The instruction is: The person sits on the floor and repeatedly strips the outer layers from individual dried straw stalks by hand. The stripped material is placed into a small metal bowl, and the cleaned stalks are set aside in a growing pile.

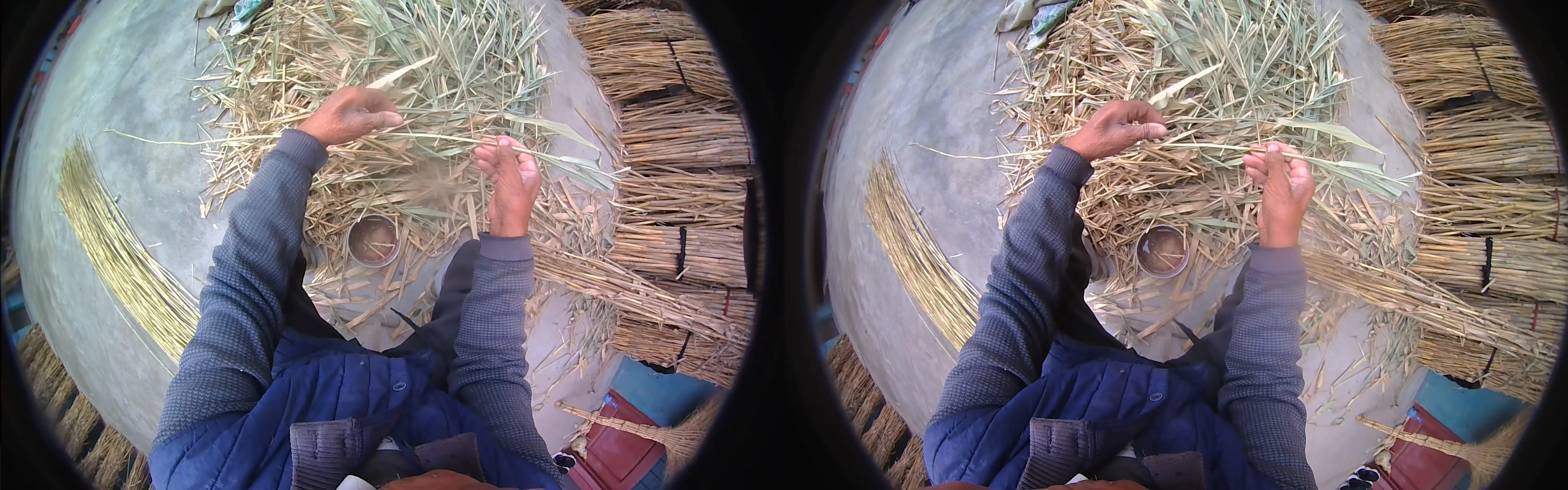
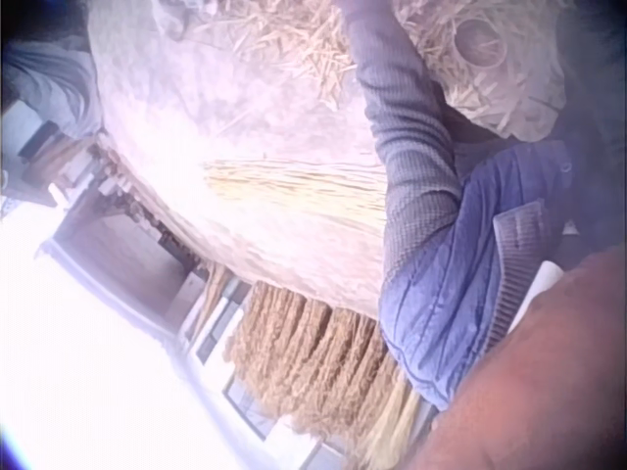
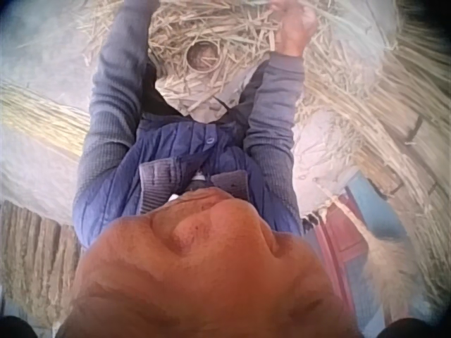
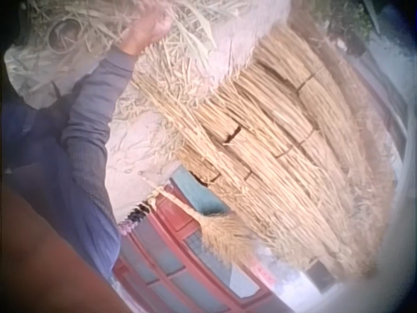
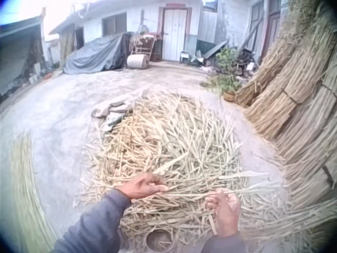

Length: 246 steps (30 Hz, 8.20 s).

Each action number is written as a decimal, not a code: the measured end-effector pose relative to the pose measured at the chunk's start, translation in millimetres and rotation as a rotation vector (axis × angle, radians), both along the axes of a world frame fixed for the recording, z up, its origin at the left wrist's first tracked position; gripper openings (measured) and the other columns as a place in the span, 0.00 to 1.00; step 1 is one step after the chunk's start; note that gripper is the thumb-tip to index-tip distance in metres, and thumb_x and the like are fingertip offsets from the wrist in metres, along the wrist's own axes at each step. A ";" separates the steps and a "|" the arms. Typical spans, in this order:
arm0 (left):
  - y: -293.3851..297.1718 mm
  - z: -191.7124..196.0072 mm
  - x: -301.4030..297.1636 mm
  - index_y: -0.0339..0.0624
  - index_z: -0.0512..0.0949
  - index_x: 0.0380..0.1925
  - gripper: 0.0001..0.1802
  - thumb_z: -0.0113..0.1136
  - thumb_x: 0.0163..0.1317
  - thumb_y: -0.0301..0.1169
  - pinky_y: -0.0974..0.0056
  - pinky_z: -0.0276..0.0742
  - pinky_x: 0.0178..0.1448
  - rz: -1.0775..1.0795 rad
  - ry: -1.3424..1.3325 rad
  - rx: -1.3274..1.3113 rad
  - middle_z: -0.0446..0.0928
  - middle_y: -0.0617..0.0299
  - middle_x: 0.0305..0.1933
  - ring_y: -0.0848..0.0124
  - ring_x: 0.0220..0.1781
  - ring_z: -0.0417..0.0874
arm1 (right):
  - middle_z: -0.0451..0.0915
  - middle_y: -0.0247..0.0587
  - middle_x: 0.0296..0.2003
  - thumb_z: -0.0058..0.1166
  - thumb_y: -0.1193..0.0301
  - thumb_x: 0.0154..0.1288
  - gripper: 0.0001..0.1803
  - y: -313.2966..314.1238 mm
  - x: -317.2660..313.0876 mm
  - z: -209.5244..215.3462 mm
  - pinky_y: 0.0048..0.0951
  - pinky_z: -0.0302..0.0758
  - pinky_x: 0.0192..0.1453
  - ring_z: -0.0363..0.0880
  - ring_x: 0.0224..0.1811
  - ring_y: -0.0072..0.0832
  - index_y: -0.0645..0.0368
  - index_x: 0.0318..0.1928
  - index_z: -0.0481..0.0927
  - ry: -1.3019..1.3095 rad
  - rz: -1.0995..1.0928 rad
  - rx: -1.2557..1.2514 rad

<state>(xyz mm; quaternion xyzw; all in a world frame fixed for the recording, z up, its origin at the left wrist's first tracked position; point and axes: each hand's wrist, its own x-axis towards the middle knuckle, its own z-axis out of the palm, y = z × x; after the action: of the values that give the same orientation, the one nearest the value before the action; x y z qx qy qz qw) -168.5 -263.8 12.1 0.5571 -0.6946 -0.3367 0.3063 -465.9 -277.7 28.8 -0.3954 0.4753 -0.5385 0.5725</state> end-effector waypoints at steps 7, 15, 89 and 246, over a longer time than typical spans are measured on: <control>7.7 2.9 -14.3 0.37 0.84 0.37 0.14 0.72 0.62 0.38 0.64 0.80 0.44 -0.093 0.059 0.099 0.86 0.61 0.32 0.74 0.36 0.85 | 0.84 0.52 0.39 0.58 0.70 0.73 0.14 -0.2 9.1 -5.1 0.24 0.86 0.38 0.88 0.36 0.31 0.69 0.50 0.73 -0.119 0.015 0.025; 14.4 4.7 -20.4 0.38 0.85 0.34 0.10 0.70 0.63 0.35 0.66 0.78 0.38 -0.060 0.094 0.103 0.85 0.63 0.27 0.74 0.31 0.83 | 0.85 0.50 0.42 0.61 0.74 0.71 0.11 5.7 23.9 -1.9 0.22 0.84 0.40 0.87 0.38 0.28 0.65 0.48 0.75 -0.081 0.217 0.016; 123.7 -278.6 -115.3 0.46 0.79 0.39 0.12 0.65 0.55 0.34 0.50 0.81 0.39 -0.512 -0.731 0.222 0.85 0.55 0.37 0.53 0.39 0.87 | 0.82 0.33 0.29 0.62 0.67 0.65 0.10 12.3 -415.4 -204.7 0.22 0.78 0.31 0.82 0.28 0.21 0.58 0.41 0.80 0.929 0.259 0.629; 23.1 16.4 -34.1 0.42 0.87 0.31 0.08 0.75 0.57 0.34 0.71 0.78 0.41 0.109 -0.110 -0.483 0.85 0.66 0.31 0.77 0.31 0.83 | 0.85 0.51 0.36 0.61 0.66 0.72 0.17 19.8 23.2 -3.7 0.22 0.84 0.38 0.87 0.34 0.29 0.68 0.48 0.75 -0.084 0.111 0.039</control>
<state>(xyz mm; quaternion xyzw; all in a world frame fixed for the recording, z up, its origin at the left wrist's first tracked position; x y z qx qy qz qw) -202.6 -240.8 28.5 0.5218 -0.7396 -0.1132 0.4098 -442.7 -257.8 25.1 -0.3871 0.4387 -0.5126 0.6284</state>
